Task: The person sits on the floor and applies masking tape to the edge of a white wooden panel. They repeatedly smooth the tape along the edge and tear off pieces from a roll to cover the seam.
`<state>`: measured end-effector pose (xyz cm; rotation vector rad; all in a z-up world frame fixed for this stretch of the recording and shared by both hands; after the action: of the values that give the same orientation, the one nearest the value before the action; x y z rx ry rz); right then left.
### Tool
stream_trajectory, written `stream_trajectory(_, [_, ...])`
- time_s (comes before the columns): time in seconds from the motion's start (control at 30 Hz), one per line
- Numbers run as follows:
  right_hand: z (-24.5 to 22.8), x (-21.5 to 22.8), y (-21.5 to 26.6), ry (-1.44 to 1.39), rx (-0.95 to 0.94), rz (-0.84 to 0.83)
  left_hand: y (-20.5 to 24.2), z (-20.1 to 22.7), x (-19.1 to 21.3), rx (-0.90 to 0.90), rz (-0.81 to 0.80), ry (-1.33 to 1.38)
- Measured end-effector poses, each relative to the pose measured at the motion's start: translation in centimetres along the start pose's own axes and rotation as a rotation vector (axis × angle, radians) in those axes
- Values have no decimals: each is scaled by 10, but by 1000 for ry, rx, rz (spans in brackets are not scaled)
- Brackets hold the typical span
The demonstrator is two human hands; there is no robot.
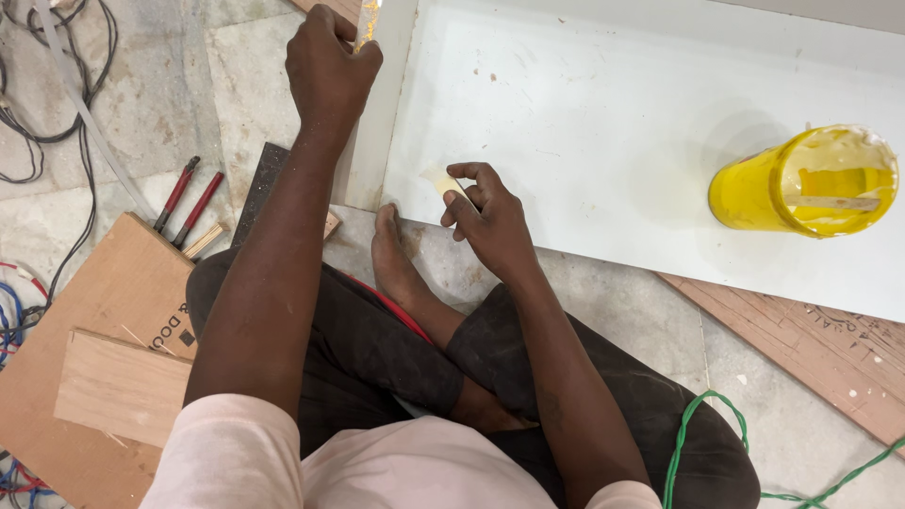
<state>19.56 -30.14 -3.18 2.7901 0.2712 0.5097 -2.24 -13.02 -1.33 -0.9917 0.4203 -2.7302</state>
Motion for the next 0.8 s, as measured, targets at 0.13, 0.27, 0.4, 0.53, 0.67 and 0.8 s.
stream_trajectory(0.13, [0,0,0,10,-12,-6,0,-1,3,-50,-24,73])
stream_trajectory(0.27, [0,-1,1,9,-13,-9,-1,-2,3,-14,-57,73])
stream_trajectory(0.4, [0,-2,0,5,-2,-6,-1,1,3,-30,-56,61])
stream_trajectory(0.53, [1,0,1,3,-13,5,1,3,5,-7,-63,89])
stream_trajectory(0.67, [4,5,-1,-6,-16,32,1,6,9,34,-85,160])
stream_trajectory(0.8, [7,9,-5,-31,-11,65,1,7,14,179,-141,213])
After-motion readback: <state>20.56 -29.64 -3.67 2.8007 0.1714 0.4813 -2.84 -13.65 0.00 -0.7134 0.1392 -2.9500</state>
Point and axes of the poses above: each hand's wrist, its own y-axis away from the middle knuckle, its own x-axis out of the back of the hand, z = x × y, the point moved 5 cm from there along -y, towards the middle knuckle, and after that the axes turned 15 degrees about y, right-handed, at the moved point
